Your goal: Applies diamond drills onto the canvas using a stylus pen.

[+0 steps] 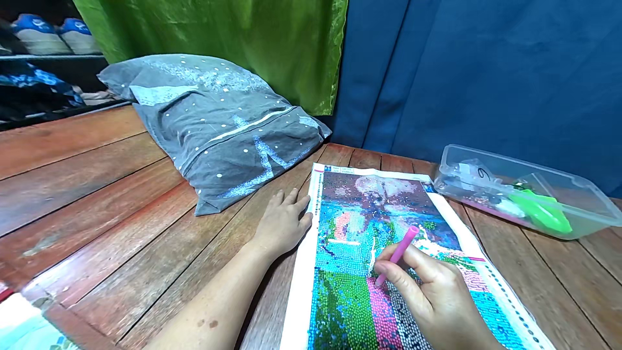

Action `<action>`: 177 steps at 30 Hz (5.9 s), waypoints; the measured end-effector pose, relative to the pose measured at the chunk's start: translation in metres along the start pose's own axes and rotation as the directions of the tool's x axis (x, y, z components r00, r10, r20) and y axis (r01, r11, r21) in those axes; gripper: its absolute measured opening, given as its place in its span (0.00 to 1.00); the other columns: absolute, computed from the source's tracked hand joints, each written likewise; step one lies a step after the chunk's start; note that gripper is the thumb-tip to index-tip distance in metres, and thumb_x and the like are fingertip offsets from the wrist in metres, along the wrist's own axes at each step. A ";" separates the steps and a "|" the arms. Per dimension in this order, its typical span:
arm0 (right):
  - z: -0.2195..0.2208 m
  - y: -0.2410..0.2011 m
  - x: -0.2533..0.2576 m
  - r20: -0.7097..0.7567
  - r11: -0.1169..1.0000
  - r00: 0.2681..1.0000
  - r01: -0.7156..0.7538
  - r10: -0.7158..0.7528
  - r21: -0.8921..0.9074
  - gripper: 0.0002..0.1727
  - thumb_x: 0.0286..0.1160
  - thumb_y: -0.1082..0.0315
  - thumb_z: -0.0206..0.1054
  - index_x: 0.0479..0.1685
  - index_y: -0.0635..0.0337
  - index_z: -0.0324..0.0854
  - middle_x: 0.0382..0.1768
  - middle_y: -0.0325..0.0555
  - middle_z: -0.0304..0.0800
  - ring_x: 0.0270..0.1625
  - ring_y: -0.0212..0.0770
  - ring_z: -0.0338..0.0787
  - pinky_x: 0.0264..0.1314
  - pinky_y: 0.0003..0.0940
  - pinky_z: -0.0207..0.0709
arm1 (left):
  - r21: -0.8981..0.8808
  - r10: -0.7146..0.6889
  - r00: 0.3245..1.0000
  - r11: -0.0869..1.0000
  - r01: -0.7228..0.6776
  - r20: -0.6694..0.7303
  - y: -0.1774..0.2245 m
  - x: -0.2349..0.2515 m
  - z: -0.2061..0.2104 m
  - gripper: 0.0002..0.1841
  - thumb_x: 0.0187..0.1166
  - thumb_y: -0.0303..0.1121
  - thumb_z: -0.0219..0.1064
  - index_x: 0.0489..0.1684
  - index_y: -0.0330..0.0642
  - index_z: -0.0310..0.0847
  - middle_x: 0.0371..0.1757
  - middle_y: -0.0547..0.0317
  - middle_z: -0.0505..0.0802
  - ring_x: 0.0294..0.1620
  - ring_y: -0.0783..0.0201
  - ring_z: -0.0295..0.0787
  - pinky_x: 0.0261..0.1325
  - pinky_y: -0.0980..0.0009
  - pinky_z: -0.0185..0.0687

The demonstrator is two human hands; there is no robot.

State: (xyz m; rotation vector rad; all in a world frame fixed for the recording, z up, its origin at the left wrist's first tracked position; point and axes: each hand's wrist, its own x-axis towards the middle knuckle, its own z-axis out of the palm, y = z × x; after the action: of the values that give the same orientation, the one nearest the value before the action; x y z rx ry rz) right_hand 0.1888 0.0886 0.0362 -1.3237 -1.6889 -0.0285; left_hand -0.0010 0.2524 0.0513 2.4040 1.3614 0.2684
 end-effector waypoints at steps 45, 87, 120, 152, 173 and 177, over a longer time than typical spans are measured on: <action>0.001 -0.005 -0.003 -0.032 0.997 0.999 -0.010 0.013 0.072 0.16 0.85 0.58 0.61 0.34 0.60 0.85 0.27 0.36 0.87 0.31 0.16 0.82 0.38 0.08 0.74 | 0.002 0.009 1.000 1.000 -0.009 -0.012 0.000 -0.001 0.000 0.26 0.93 0.44 0.52 0.88 0.47 0.69 0.91 0.41 0.65 0.93 0.35 0.50 0.92 0.42 0.42; -0.011 0.001 -0.005 -0.044 0.982 0.992 -0.111 0.119 0.156 0.13 0.80 0.59 0.65 0.37 0.60 0.88 0.33 0.33 0.91 0.36 0.16 0.88 0.42 0.11 0.83 | -0.004 0.010 1.000 1.000 -0.010 -0.001 -0.001 0.000 -0.001 0.26 0.93 0.43 0.51 0.88 0.47 0.68 0.92 0.42 0.65 0.94 0.36 0.50 0.92 0.42 0.43; -0.005 0.000 -0.010 -0.055 0.996 0.998 0.028 -0.024 0.083 0.14 0.81 0.60 0.66 0.35 0.60 0.88 0.34 0.38 0.93 0.40 0.18 0.87 0.47 0.09 0.78 | -0.016 0.004 1.000 1.000 -0.004 -0.010 -0.001 -0.001 0.000 0.26 0.93 0.45 0.52 0.88 0.48 0.68 0.92 0.43 0.65 0.94 0.35 0.49 0.92 0.41 0.42; -0.010 0.000 -0.012 -0.051 0.979 0.994 -0.087 0.097 0.184 0.12 0.80 0.61 0.67 0.37 0.60 0.88 0.34 0.34 0.93 0.37 0.17 0.89 0.45 0.12 0.84 | -0.036 0.020 0.999 0.999 -0.021 -0.035 -0.002 0.000 0.002 0.26 0.92 0.44 0.54 0.86 0.46 0.71 0.91 0.41 0.67 0.93 0.34 0.51 0.91 0.40 0.44; -0.008 0.000 -0.014 -0.044 0.996 0.999 0.020 -0.016 0.091 0.14 0.82 0.59 0.65 0.36 0.60 0.88 0.34 0.38 0.93 0.39 0.18 0.87 0.45 0.10 0.77 | -0.036 0.026 0.999 0.999 -0.027 -0.037 -0.002 -0.001 0.001 0.26 0.92 0.44 0.54 0.86 0.46 0.72 0.91 0.41 0.67 0.93 0.34 0.51 0.91 0.40 0.44; -0.008 -0.002 -0.014 -0.050 0.997 0.999 0.026 -0.022 0.073 0.14 0.82 0.58 0.66 0.36 0.60 0.88 0.34 0.39 0.93 0.39 0.18 0.87 0.46 0.09 0.76 | -0.035 0.014 0.999 0.999 -0.015 -0.031 0.000 -0.001 0.000 0.26 0.93 0.44 0.54 0.87 0.46 0.71 0.91 0.41 0.66 0.93 0.34 0.51 0.91 0.40 0.44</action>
State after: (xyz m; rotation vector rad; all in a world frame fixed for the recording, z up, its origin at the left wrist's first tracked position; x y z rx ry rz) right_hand 0.1921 0.0734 0.0316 -1.2386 -1.6494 -0.0123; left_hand -0.0020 0.2515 0.0509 2.3912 1.3414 0.3317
